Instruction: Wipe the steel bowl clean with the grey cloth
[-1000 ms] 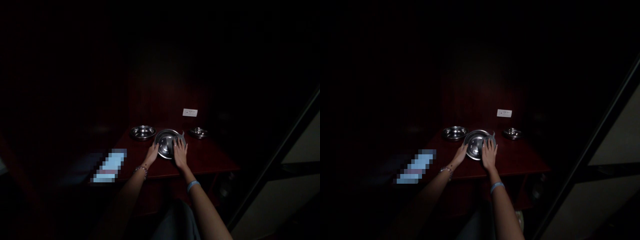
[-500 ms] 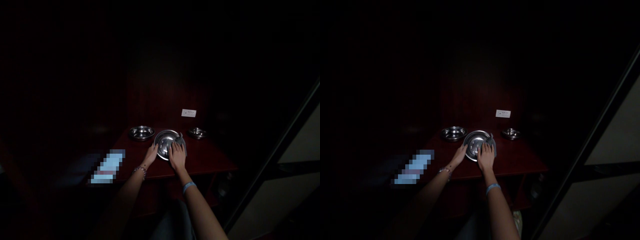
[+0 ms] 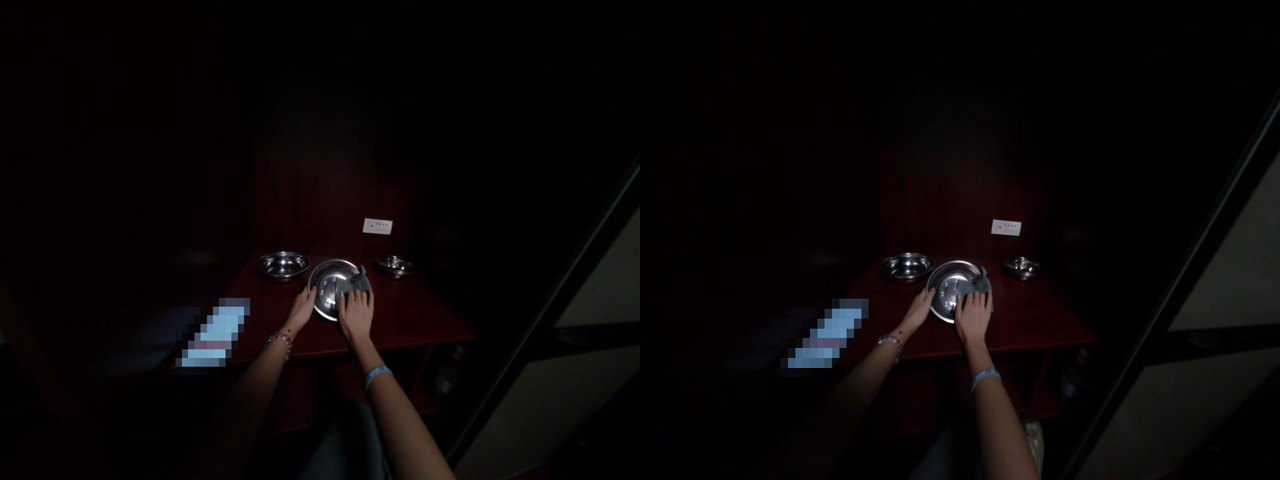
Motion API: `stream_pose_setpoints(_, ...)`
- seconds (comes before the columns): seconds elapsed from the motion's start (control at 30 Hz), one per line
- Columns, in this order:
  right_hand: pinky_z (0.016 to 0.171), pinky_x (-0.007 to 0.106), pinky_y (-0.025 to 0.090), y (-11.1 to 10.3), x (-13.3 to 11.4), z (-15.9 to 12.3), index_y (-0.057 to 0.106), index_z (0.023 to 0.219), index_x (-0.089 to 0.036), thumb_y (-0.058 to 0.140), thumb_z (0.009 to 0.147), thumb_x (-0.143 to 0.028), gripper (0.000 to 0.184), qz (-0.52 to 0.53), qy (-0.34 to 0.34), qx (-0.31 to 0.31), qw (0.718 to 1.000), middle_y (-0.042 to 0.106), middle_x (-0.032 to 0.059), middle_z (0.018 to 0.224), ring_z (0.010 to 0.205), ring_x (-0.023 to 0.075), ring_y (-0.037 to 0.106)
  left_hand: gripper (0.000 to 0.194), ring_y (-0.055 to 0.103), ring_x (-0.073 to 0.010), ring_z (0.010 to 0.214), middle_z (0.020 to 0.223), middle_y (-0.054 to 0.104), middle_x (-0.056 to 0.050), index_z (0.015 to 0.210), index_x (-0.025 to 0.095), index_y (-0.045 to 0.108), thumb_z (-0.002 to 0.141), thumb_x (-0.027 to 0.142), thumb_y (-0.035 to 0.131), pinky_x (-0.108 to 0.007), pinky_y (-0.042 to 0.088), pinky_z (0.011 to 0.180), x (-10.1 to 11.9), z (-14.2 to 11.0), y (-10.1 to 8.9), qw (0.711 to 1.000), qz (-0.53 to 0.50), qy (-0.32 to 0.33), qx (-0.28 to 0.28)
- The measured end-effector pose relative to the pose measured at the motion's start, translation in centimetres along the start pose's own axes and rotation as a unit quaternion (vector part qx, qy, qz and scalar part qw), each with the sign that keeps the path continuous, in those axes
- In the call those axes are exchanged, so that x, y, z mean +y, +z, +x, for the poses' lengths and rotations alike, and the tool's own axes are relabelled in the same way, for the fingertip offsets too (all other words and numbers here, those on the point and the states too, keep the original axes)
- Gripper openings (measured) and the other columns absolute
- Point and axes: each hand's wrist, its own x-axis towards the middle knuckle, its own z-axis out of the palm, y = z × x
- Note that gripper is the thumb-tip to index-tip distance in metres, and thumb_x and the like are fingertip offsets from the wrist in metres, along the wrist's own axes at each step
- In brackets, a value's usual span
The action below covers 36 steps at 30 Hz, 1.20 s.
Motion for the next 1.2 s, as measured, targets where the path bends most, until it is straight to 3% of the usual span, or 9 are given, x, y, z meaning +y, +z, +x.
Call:
stream_pose_setpoints(0.17, 0.122, 0.049, 0.014, 0.1, 0.0, 0.0, 0.071, 0.115, -0.011, 0.030, 0.103, -0.037, 0.050, -0.016, -0.011, -0.016, 1.000, 0.070, 0.0201, 0.117, 0.121, 0.0296, 0.056, 0.049, 0.063, -0.0253, 0.123, 0.134, 0.066, -0.013, 0.133, 0.014, 0.060, 0.095, 0.041, 0.045, -0.038, 0.044, 0.111, 0.6, -0.2, -0.1, 1.000, -0.019, -0.003, -0.007)
stream_pose_setpoints(0.27, 0.122, 0.048, 0.015, 0.5, 0.3, 0.0, 0.067, 0.124, -0.006, 0.030, 0.103, -0.038, 0.053, -0.012, -0.005, -0.029, 1.000, 0.065, 0.0231, 0.128, 0.128, 0.0313, 0.052, 0.050, 0.062, -0.0256, 0.125, 0.134, 0.066, -0.014, 0.133, 0.013, 0.060, 0.094, 0.042, 0.047, -0.038, 0.043, 0.112, 0.7, -0.3, 0.0, 0.999, -0.032, -0.005, -0.011)
stream_pose_setpoints(0.4, 0.121, 0.047, 0.018, 1.4, 0.6, 0.0, 0.054, 0.139, 0.001, 0.034, 0.101, -0.039, 0.059, 0.006, 0.003, -0.058, 0.998, 0.050, 0.0263, 0.147, 0.142, 0.0330, 0.041, 0.053, 0.064, -0.0254, 0.122, 0.133, 0.067, -0.014, 0.134, 0.013, 0.060, 0.094, 0.046, 0.047, -0.039, 0.044, 0.111, 0.8, -0.3, 0.0, 0.999, -0.041, -0.007, -0.026)
stream_pose_setpoints(0.73, 0.123, 0.046, 0.015, 2.3, 0.6, 0.0, 0.031, 0.154, 0.000, 0.033, 0.101, -0.048, 0.072, 0.050, -0.001, -0.092, 0.995, 0.033, 0.0231, 0.159, 0.151, 0.0296, 0.025, 0.056, 0.060, -0.0232, 0.127, 0.141, 0.061, -0.012, 0.137, 0.014, 0.055, 0.095, 0.049, 0.046, -0.036, 0.043, 0.112, 1.6, -0.7, 0.2, 0.997, -0.044, 0.018, -0.054)
stream_pose_setpoints(0.9, 0.123, 0.051, 0.015, 2.8, -1.3, 1.0, 0.025, 0.158, -0.006, 0.021, 0.104, -0.046, 0.067, 0.096, 0.034, -0.114, 0.988, 0.023, 0.0186, 0.164, 0.153, 0.0292, 0.019, 0.058, 0.056, -0.0228, 0.133, 0.144, 0.059, -0.013, 0.138, 0.015, 0.056, 0.095, 0.053, 0.045, -0.037, 0.037, 0.117, 1.2, -0.4, 0.3, 0.995, -0.065, 0.025, -0.074)
stream_pose_setpoints(1.03, 0.124, 0.050, 0.014, 2.8, -3.5, 1.5, 0.025, 0.158, -0.007, 0.015, 0.105, -0.042, 0.064, 0.140, -0.009, -0.152, 0.978, 0.021, 0.0156, 0.165, 0.154, 0.0260, 0.016, 0.058, 0.052, -0.0237, 0.137, 0.145, 0.057, -0.014, 0.137, 0.014, 0.057, 0.095, 0.053, 0.045, -0.040, 0.033, 0.120, 0.7, -0.2, 0.4, 0.993, -0.075, 0.053, -0.070)
stream_pose_setpoints(1.2, 0.125, 0.045, 0.015, 1.6, -4.1, 0.9, 0.023, 0.159, -0.013, 0.015, 0.104, -0.055, 0.069, 0.232, -0.027, -0.227, 0.945, 0.022, 0.0107, 0.165, 0.154, 0.0226, 0.019, 0.062, 0.054, -0.0258, 0.135, 0.144, 0.058, -0.015, 0.137, 0.014, 0.057, 0.096, 0.058, 0.040, -0.040, 0.038, 0.117, 1.3, -0.5, 0.0, 0.993, -0.085, 0.033, -0.081)
